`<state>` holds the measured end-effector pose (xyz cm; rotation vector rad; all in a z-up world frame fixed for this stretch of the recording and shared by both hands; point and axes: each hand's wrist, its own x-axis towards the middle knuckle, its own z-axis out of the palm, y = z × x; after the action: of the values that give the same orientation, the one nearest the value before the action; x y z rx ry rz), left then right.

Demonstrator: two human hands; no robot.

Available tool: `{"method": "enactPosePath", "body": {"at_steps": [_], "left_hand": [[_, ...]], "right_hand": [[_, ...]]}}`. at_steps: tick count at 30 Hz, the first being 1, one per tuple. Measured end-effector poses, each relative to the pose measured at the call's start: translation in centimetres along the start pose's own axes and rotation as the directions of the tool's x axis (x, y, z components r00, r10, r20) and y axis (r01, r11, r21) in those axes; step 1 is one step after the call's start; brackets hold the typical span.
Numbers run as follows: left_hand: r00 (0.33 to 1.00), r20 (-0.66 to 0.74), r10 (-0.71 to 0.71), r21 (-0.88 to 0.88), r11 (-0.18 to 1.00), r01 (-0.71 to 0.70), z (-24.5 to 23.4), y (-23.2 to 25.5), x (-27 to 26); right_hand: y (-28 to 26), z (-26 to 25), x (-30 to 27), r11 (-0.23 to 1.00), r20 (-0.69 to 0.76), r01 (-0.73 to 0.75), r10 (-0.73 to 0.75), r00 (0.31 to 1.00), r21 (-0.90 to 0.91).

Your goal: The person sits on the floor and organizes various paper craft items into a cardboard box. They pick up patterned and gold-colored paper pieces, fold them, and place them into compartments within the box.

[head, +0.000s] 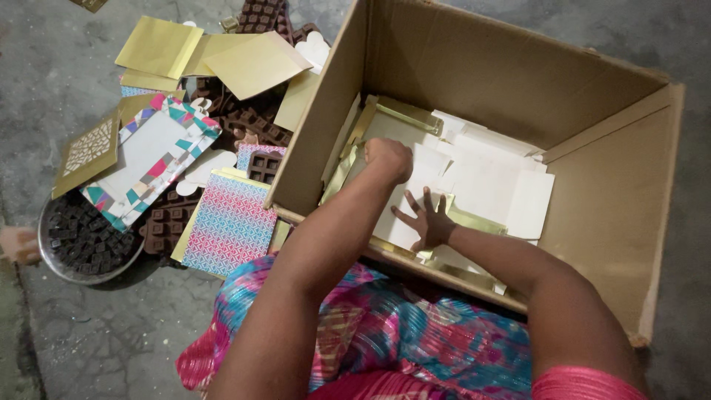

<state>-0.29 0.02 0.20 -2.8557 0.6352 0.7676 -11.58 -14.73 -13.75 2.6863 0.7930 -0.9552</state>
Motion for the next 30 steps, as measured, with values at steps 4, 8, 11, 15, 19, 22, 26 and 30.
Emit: {"method": "enactPosePath", "body": {"at_steps": [4, 8, 11, 15, 19, 22, 26, 30], "left_hand": [[1.000, -0.008, 0.004, -0.004, 1.000, -0.004, 0.0, 0.1, 0.3], [1.000, -0.013, 0.023, -0.003, 1.000, -0.023, 0.4, 0.2, 0.1], [0.999, -0.025, 0.048, 0.007, 0.999, -0.048, 0.2, 0.2, 0.1], [0.999, -0.009, 0.032, 0.009, 0.999, -0.031, 0.3, 0.3, 0.6], [0.999, -0.016, 0.034, 0.013, 0.999, -0.034, 0.5, 0.5, 0.5], [0.999, -0.014, 0.035, 0.000, 0.999, -0.035, 0.1, 0.4, 0.2], [0.999, -0.017, 0.047, 0.004, 0.999, -0.047, 0.0, 0.6, 0.2], [0.998, -0.045, 0.044, -0.001, 0.999, -0.044, 0.7, 0.3, 0.7]], "right_hand": [[0.2, -0.3, -0.2, 0.999, -0.006, 0.034, -0.034, 0.999, -0.003], [-0.1, 0.0, -0.3, 0.997, 0.071, 0.070, -0.071, 0.995, 0.013], [1.2, 0.6, 0.8, 0.998, 0.131, 0.063, -0.063, 0.989, 0.005], [6.0, 1.3, 3.7, 0.943, 0.076, 0.138, -0.168, 0.983, 0.304], [11.0, 0.3, 3.6, 0.792, 0.020, -0.093, 0.102, 0.995, 0.604], [10.8, -0.6, 1.3, 0.892, 0.124, -0.261, 0.231, 0.965, 0.369], [7.3, 1.2, -1.7, 0.871, 0.302, -0.405, 0.321, 0.898, 0.278], [8.1, 3.3, -0.4, 0.900, 0.255, -0.329, 0.260, 0.931, 0.285]]}}
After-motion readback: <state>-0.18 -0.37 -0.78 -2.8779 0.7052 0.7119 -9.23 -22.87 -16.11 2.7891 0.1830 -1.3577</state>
